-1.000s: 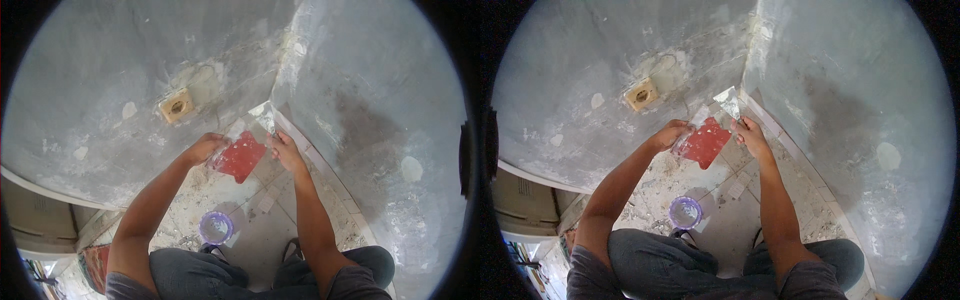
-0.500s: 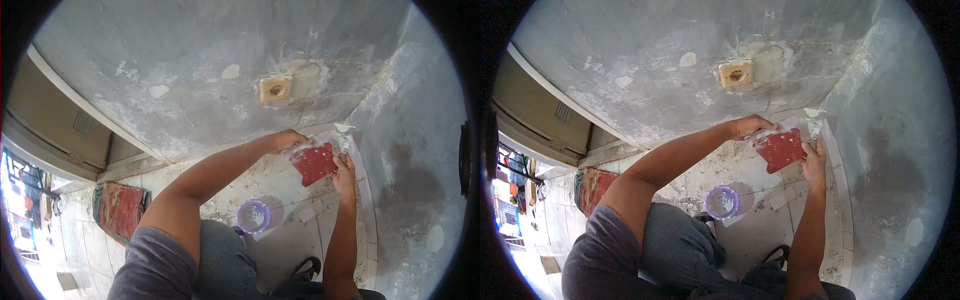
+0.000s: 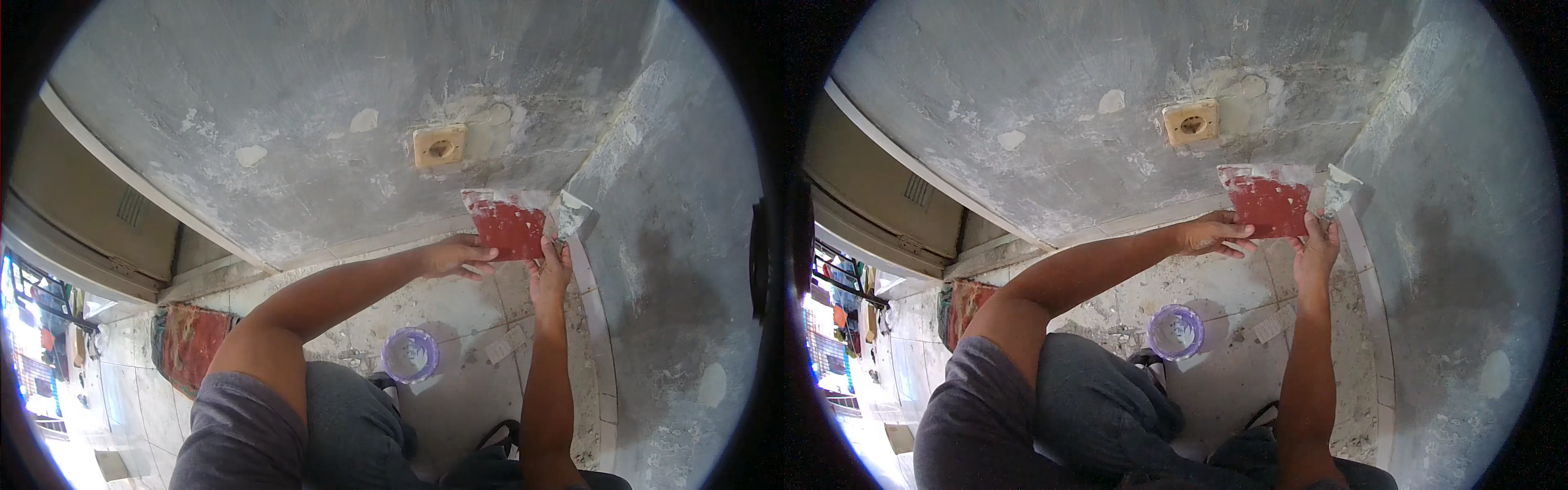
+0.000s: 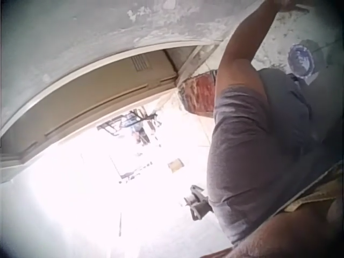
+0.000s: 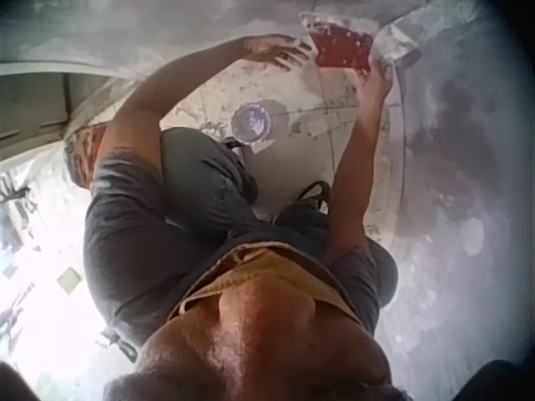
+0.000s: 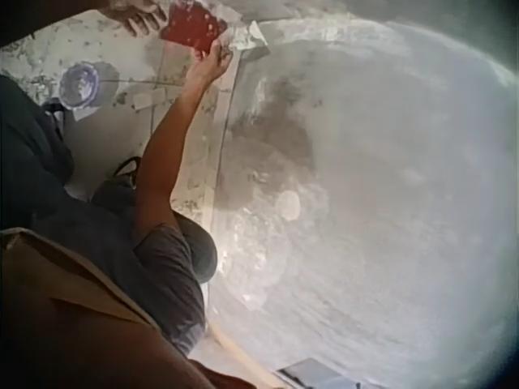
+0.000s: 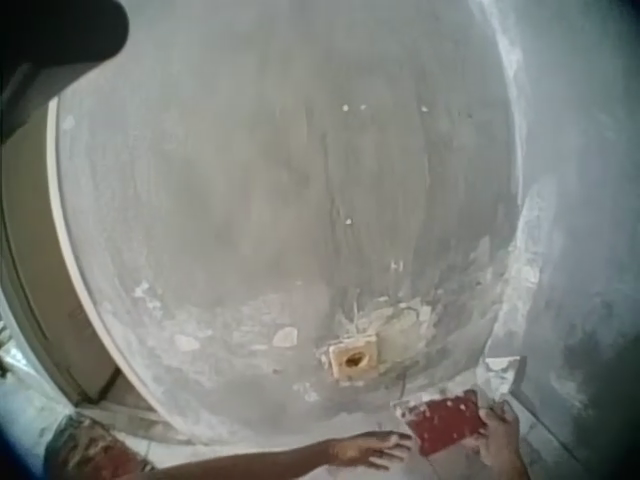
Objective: Applying wall putty around an electrical outlet and corners using a scraper.
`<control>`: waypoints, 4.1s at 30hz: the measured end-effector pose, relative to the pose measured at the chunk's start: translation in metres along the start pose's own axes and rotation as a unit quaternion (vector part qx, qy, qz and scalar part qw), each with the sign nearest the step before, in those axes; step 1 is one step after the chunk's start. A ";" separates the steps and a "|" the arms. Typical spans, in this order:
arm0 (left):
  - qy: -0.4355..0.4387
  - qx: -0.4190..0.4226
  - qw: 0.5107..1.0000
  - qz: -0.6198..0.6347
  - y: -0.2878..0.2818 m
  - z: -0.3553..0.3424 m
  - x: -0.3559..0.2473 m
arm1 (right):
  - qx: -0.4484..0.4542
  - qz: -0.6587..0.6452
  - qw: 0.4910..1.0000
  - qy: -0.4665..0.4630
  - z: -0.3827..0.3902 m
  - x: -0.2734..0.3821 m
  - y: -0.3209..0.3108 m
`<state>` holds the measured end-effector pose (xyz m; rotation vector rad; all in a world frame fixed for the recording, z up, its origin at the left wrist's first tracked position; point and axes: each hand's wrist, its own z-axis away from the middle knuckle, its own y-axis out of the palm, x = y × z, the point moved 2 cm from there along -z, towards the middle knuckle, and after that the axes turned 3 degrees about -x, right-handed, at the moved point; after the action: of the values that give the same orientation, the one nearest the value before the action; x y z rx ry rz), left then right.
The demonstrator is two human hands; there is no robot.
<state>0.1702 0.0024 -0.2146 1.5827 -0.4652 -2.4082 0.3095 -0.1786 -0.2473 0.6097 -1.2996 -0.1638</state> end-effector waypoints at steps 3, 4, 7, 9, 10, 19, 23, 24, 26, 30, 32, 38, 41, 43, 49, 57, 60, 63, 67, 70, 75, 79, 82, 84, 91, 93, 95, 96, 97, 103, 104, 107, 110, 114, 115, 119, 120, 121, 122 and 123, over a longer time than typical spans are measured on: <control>0.037 -0.028 0.999 0.004 0.002 -0.004 0.000 | 0.001 -0.018 1.000 0.013 0.013 -0.010 0.017; 0.058 -0.059 0.996 0.017 0.002 -0.006 0.001 | 0.002 -0.019 1.000 0.013 0.018 -0.011 0.021; 0.074 -0.084 0.993 0.036 -0.002 -0.010 0.004 | -0.011 -0.017 0.999 0.027 0.023 -0.013 0.020; 0.069 -0.072 0.994 0.041 0.000 -0.013 0.005 | -0.034 0.006 0.999 0.016 0.018 -0.015 0.004; 0.066 -0.077 0.994 0.032 -0.003 -0.010 0.007 | -0.037 0.004 0.999 0.014 0.020 -0.014 0.004; -0.016 -0.047 0.981 -0.189 -0.032 0.000 0.005 | 0.006 0.079 0.997 -0.021 0.006 0.019 -0.004; -0.011 -0.025 0.977 -0.211 -0.042 -0.003 -0.001 | 0.052 0.065 0.996 0.016 0.004 0.022 0.018; -0.010 -0.025 0.976 -0.215 -0.044 -0.005 -0.005 | 0.075 0.069 0.995 0.016 0.004 0.026 0.026; 0.008 -0.009 0.974 -0.227 -0.040 -0.012 -0.015 | 0.091 0.053 0.994 0.015 0.010 0.041 0.033; 0.080 0.043 0.974 -0.208 -0.017 -0.012 -0.028 | 0.042 0.040 0.998 0.023 0.006 0.046 0.033; 0.095 0.031 0.962 -0.256 -0.022 -0.003 -0.024 | -0.022 0.007 0.996 0.088 0.016 0.047 0.051; 0.006 -0.097 0.936 -0.338 -0.037 -0.016 -0.014 | 0.122 -0.129 0.982 0.056 0.022 0.068 0.056; 0.066 -0.099 0.938 -0.324 -0.026 -0.011 -0.027 | 0.124 -0.149 0.980 0.048 0.019 0.067 0.057; 0.056 -0.102 0.928 -0.355 -0.035 -0.012 -0.029 | 0.132 -0.154 0.978 0.043 0.018 0.066 0.059; 0.062 -0.128 0.928 -0.345 -0.045 -0.009 -0.020 | 0.093 -0.157 0.982 0.057 0.019 0.057 0.056; 0.084 -0.188 0.941 -0.268 -0.095 -0.033 -0.004 | 0.073 -0.155 0.983 0.068 -0.002 0.039 0.047; 0.111 -0.150 0.969 -0.162 -0.050 -0.015 -0.044 | 0.073 -0.152 0.984 0.051 0.001 0.051 0.063; 0.144 -0.154 0.977 -0.035 -0.045 -0.013 -0.048 | 0.086 -0.152 0.984 0.025 0.011 0.063 0.069; 0.090 -0.148 0.985 -0.021 -0.016 -0.019 -0.030 | 0.079 -0.157 0.984 0.014 0.017 0.054 0.045; 0.093 -0.169 0.981 -0.028 -0.036 -0.017 -0.025 | 0.081 -0.162 0.983 0.015 0.010 0.042 0.048; 0.067 -0.162 0.984 -0.016 -0.049 -0.018 -0.022 | 0.086 -0.143 0.986 0.023 0.000 0.023 0.045; 0.080 -0.165 0.983 -0.006 -0.044 -0.018 -0.026 | 0.100 -0.160 0.982 0.016 0.007 0.023 0.039; 0.094 -0.162 0.982 0.026 -0.039 -0.017 -0.032 | 0.074 -0.097 0.992 0.036 0.013 0.030 0.033; 0.097 -0.156 0.982 0.047 -0.034 -0.018 -0.033 | 0.080 -0.094 0.992 0.007 0.008 0.028 0.022; 0.120 -0.142 0.981 0.054 -0.023 -0.019 -0.039 | 0.127 -0.079 0.988 -0.028 0.001 0.036 0.002; 0.115 -0.143 0.981 0.055 -0.019 -0.018 -0.041 | 0.136 -0.083 0.987 -0.019 0.000 0.035 -0.002; 0.110 -0.147 0.981 0.055 -0.018 -0.017 -0.043 | 0.149 -0.075 0.986 -0.009 0.000 0.034 -0.001; 0.110 -0.149 0.981 0.060 -0.019 -0.016 -0.041 | 0.144 -0.111 0.983 -0.005 0.001 0.031 0.001; 0.109 -0.149 0.981 0.066 -0.019 -0.018 -0.039 | 0.146 -0.108 0.983 -0.004 0.001 0.027 -0.003; 0.084 -0.165 0.981 0.064 -0.043 -0.021 -0.023 | 0.153 -0.156 0.974 0.056 -0.001 0.005 -0.015; 0.081 -0.171 0.979 0.080 -0.046 -0.020 -0.022 | 0.139 -0.150 0.977 0.059 0.001 0.003 -0.016; 0.092 -0.158 0.980 0.078 -0.045 -0.018 -0.025 | 0.122 -0.136 0.980 0.074 0.000 -0.003 -0.023; 0.097 -0.167 0.978 0.077 -0.034 -0.014 -0.030 | 0.098 -0.093 0.989 0.056 0.004 -0.007 -0.027; 0.108 -0.158 0.977 0.093 -0.021 -0.010 -0.050 | 0.094 0.026 0.994 -0.047 0.005 0.001 -0.017; 0.116 -0.152 0.976 0.100 -0.018 -0.009 -0.057 | 0.101 0.027 0.993 -0.048 0.007 0.010 -0.011; 0.145 -0.145 0.972 0.118 0.004 -0.002 -0.091 | 0.137 0.095 0.976 -0.139 0.009 0.051 0.009; 0.154 -0.145 0.970 0.118 0.009 0.001 -0.099 | 0.151 0.124 0.962 -0.191 0.009 0.059 0.014; 0.168 -0.141 0.969 0.114 0.014 0.003 -0.106 | 0.163 0.153 0.944 -0.244 0.010 0.066 0.019; 0.182 -0.136 0.968 0.110 0.020 0.005 -0.113 | 0.169 0.155 0.941 -0.250 0.011 0.071 0.023; 0.190 -0.135 0.966 0.111 0.025 0.007 -0.120 | 0.168 0.164 0.930 -0.281 0.014 0.077 0.028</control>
<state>0.2110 0.0225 -0.1007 1.7076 -0.2137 -1.8537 0.3123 -0.1942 -0.1662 0.6463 -1.9933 0.1801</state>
